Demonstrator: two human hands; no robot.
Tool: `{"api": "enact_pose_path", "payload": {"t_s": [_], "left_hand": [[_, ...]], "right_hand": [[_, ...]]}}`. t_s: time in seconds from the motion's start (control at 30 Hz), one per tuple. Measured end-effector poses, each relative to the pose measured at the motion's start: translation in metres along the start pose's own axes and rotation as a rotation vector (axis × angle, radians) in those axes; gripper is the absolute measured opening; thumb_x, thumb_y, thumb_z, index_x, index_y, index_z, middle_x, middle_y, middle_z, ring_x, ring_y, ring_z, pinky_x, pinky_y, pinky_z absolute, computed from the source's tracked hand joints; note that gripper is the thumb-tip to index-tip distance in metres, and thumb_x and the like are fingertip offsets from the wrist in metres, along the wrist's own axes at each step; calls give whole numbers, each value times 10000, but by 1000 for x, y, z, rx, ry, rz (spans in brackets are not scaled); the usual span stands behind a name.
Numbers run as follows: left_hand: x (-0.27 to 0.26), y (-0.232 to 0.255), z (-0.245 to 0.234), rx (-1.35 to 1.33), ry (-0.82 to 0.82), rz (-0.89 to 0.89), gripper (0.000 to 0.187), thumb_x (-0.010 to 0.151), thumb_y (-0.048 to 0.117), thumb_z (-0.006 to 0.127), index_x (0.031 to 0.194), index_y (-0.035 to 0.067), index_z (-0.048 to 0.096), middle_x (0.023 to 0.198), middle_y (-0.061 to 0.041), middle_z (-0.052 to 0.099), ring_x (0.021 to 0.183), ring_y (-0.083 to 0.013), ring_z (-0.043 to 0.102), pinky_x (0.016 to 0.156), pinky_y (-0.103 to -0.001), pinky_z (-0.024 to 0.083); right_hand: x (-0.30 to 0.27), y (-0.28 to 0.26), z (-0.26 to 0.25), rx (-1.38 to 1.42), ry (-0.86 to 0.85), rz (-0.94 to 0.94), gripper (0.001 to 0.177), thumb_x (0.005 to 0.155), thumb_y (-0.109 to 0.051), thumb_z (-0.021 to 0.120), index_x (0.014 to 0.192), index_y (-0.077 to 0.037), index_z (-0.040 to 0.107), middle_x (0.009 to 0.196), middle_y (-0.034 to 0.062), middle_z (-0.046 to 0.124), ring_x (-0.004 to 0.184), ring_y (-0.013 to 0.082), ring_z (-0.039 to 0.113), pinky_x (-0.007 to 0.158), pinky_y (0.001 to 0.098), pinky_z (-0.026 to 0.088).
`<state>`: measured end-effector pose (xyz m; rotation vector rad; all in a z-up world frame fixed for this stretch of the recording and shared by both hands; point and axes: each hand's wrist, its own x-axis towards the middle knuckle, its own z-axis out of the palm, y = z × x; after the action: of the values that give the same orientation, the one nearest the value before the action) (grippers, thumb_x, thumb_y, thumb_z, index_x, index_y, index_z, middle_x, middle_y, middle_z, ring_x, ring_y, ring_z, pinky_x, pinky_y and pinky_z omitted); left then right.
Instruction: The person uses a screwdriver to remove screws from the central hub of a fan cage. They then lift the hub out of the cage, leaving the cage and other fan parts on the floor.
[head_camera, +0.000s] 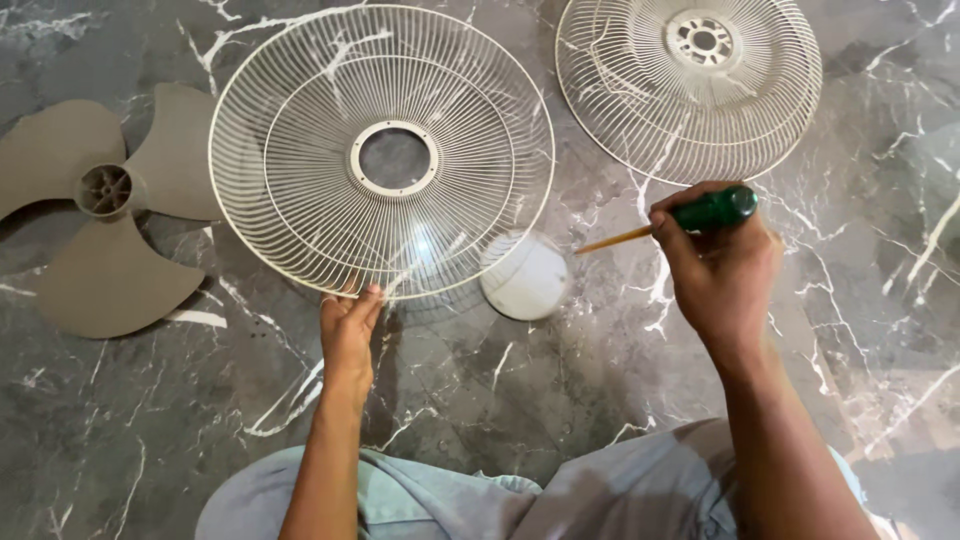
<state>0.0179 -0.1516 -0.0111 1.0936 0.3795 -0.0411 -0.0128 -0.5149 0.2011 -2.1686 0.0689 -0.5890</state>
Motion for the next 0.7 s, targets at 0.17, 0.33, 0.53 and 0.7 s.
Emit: {"api": "enact_pose_path", "payload": {"t_s": [0.17, 0.33, 0.53, 0.7], "left_hand": [[5, -17, -4, 246, -15, -196, 418, 928, 111, 694, 1276, -59, 537, 1268, -153, 665, 1147, -252, 662, 986, -431, 553], [2, -26, -2, 418, -118, -243, 466, 900, 191, 671, 1336, 58, 575, 1280, -95, 680, 1109, -203, 662, 904, -386, 536], [1, -35, -3, 484, -131, -244, 375, 921, 217, 707, 1238, 27, 648, 1124, -98, 727, 988, -191, 691, 814, -335, 535], [2, -46, -8, 507, -147, -232, 342, 919, 211, 701, 1216, 44, 674, 1060, -56, 733, 918, -151, 687, 772, -309, 523]], "right_hand": [[12, 6, -11, -49, 46, 22, 160, 977, -8, 774, 1088, 23, 662, 986, 88, 765, 908, 131, 753, 768, 249, 602], [11, 10, -14, -34, 41, -82, 193, 952, -11, 825, 1084, 12, 686, 1005, 85, 770, 930, 149, 759, 813, 280, 622], [10, 5, -7, -106, -2, -175, 267, 910, -90, 869, 1032, 3, 649, 957, 74, 766, 868, 155, 772, 776, 280, 626], [12, 3, -9, -172, -65, -104, 265, 887, -176, 866, 915, -29, 648, 798, 76, 742, 692, 157, 733, 628, 297, 553]]}}
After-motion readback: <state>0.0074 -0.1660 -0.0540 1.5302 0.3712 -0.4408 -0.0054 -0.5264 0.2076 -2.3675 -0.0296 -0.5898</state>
